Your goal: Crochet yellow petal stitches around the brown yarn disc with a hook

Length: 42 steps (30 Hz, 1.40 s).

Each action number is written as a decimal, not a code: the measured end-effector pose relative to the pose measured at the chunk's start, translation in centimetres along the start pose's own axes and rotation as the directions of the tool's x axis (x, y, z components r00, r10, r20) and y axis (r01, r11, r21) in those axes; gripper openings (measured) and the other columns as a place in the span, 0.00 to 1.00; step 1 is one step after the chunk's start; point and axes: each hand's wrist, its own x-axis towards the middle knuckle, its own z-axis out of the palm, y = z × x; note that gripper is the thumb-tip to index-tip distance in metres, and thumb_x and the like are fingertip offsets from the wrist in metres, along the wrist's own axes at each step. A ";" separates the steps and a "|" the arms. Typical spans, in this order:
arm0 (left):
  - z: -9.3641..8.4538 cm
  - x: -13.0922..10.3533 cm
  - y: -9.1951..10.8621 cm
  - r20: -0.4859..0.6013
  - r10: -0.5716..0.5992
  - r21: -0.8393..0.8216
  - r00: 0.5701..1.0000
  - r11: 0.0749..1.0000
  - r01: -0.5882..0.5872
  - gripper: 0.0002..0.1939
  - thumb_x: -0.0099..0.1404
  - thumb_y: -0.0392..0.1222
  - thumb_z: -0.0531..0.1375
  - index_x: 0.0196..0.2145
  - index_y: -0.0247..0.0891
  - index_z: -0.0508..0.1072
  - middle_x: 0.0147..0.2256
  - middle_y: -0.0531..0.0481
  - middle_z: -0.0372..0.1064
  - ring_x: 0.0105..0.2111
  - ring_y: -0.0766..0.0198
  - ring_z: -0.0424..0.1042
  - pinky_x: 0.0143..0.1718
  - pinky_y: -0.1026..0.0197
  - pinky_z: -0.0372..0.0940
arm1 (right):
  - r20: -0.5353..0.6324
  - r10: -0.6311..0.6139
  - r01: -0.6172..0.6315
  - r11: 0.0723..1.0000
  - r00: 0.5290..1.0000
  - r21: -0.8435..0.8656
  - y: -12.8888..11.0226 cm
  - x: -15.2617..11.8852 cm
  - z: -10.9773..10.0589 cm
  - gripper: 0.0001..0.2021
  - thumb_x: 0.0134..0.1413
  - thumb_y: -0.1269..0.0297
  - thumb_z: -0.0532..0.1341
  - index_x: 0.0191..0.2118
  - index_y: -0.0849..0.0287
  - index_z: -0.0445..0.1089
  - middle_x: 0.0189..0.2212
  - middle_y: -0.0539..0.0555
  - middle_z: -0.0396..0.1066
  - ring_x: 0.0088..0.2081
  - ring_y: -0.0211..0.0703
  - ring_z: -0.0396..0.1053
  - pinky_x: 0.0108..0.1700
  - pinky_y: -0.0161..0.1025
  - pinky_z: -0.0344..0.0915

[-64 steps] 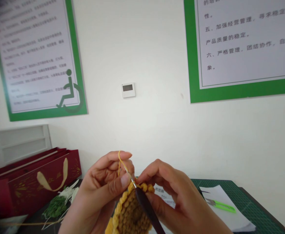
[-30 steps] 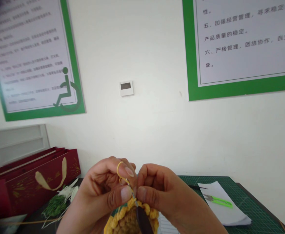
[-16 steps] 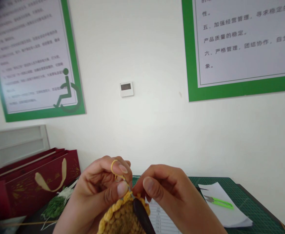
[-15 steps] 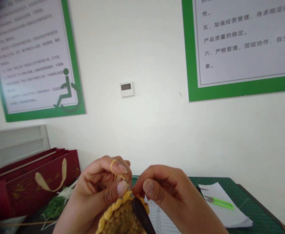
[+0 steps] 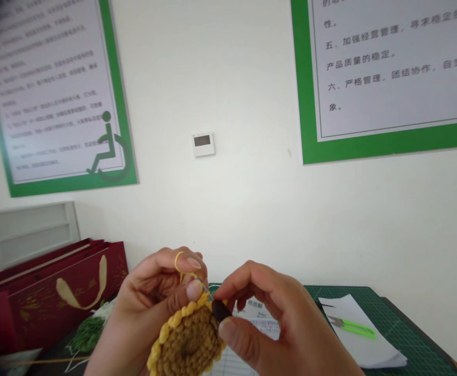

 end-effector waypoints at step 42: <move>0.1 -0.1 -0.6 0.217 0.003 0.379 0.976 0.921 -0.087 0.08 0.68 0.36 0.64 0.44 0.44 0.80 0.34 0.50 0.71 0.31 0.66 0.68 0.31 0.64 0.64 | -0.151 -0.173 0.045 0.787 0.973 -0.615 2.7 -1.2 3.0 0.10 0.66 0.73 0.49 0.42 0.52 0.65 0.41 0.58 0.73 0.43 0.49 0.74 0.45 0.47 0.72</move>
